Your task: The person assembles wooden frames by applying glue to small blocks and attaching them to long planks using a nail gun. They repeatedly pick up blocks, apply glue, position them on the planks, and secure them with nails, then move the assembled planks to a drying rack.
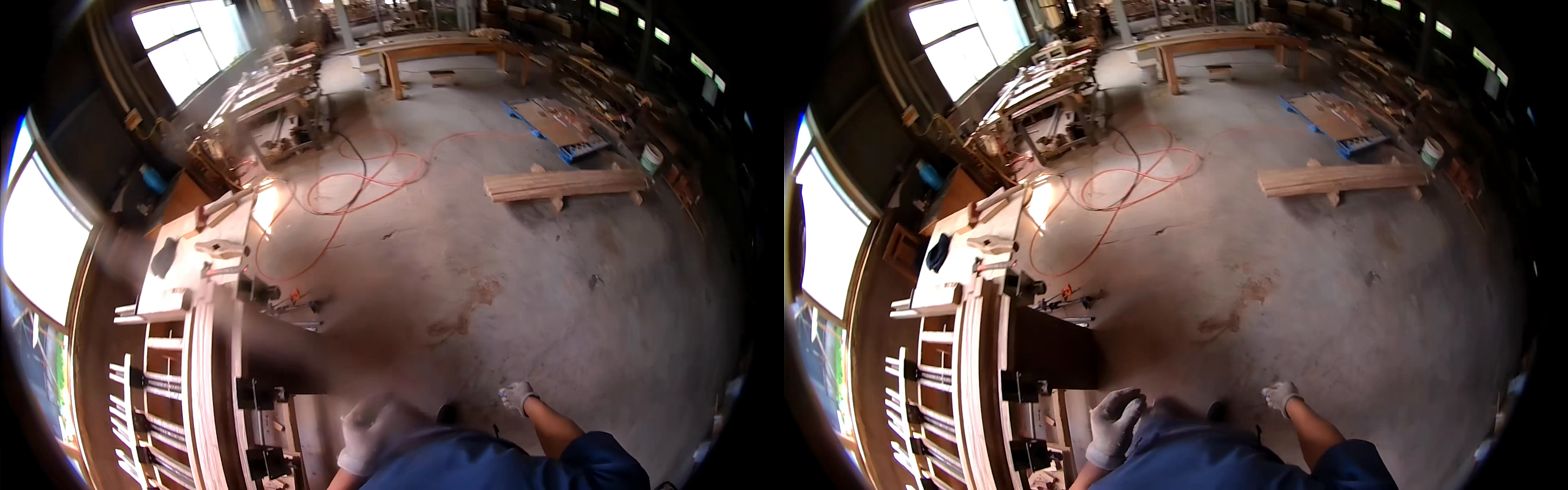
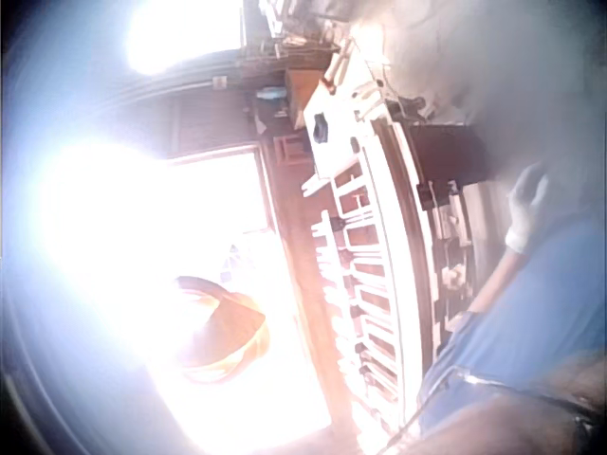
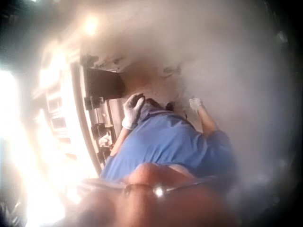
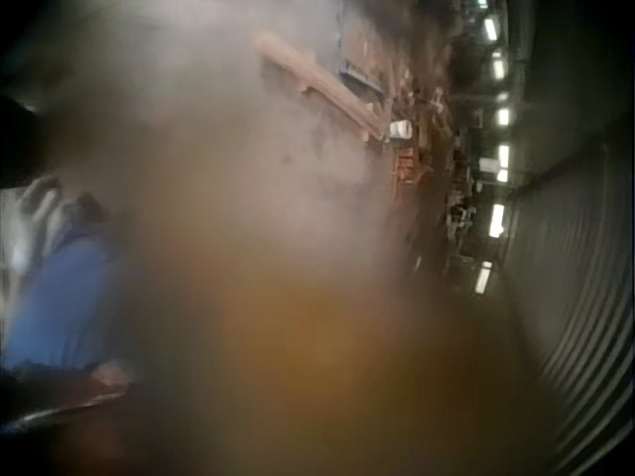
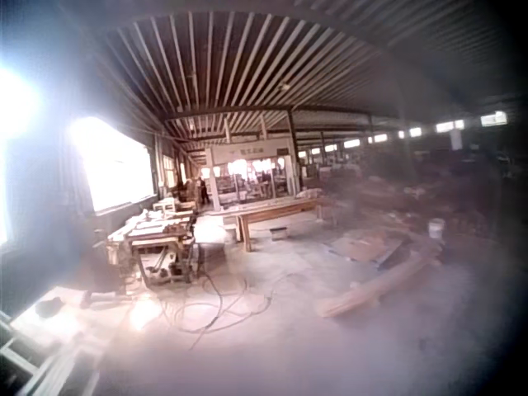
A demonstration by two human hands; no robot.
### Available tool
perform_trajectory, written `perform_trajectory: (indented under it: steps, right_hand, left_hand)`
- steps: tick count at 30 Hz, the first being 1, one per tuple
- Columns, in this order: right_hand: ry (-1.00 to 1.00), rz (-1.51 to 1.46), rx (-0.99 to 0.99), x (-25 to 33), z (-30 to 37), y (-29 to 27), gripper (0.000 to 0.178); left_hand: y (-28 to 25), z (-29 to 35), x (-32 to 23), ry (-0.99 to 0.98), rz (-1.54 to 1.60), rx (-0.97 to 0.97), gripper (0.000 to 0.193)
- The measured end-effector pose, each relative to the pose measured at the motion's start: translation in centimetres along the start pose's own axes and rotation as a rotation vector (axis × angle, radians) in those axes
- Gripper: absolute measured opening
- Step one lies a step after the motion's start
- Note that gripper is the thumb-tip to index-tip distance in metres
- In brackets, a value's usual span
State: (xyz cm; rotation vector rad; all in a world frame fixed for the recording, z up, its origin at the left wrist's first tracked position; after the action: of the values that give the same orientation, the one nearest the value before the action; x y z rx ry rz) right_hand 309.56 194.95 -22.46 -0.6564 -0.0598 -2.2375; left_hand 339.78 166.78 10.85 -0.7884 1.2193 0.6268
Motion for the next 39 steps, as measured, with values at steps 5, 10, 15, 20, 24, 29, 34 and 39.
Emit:
perform_trajectory:
  steps: [5,10,15,20,24,29,34,39]
  right_hand:
    - [0.034,0.008,0.035,6.6,-3.8,1.1,0.015]
    - [0.044,0.033,-0.003,11.2,-8.9,-1.4,0.023]
    - [0.149,0.108,-0.123,16.6,-12.9,-4.9,0.038]
    - [0.370,-0.029,-0.079,20.1,-15.8,-4.7,0.043]
    - [0.363,0.077,-0.010,25.5,-19.1,-4.8,0.041]
    - [0.283,0.402,0.124,33.4,-26.9,-7.1,0.042]
    - [0.107,0.754,0.183,47.6,-40.4,-13.3,0.047]
    - [-0.419,1.041,-0.384,72.8,-54.1,-25.5,0.031]
  left_hand:
    - [1.6,-8.4,3.6,-0.096,-0.094,-0.005,0.020]
    - [5.3,-22.2,2.6,0.093,-0.096,0.066,0.021]
    - [10.3,-37.7,-8.4,0.294,-0.282,0.201,0.026]
    - [17.2,-50.1,-16.3,0.518,-0.281,0.338,0.026]
    - [23.1,-60.5,-16.9,0.559,-0.436,0.449,0.027]
    - [27.4,-77.0,-6.5,0.498,-0.669,0.416,0.030]
    - [21.9,-86.6,16.4,-0.051,-1.245,0.610,0.030]
    - [21.3,-85.5,14.9,-0.536,-1.380,1.075,0.038]
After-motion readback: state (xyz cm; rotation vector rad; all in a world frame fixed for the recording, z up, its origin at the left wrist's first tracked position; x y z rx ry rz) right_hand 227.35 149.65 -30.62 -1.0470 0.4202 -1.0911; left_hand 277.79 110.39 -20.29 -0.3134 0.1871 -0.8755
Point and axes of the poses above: each hand's wrist, its own z-axis away from the middle knuckle, its own y-axis out of the palm, x = y × z, the point moved 5 cm from there along -z, towards the middle knuckle, and after that the axes turned 2 degrees about -z, right-handed, at the moved point
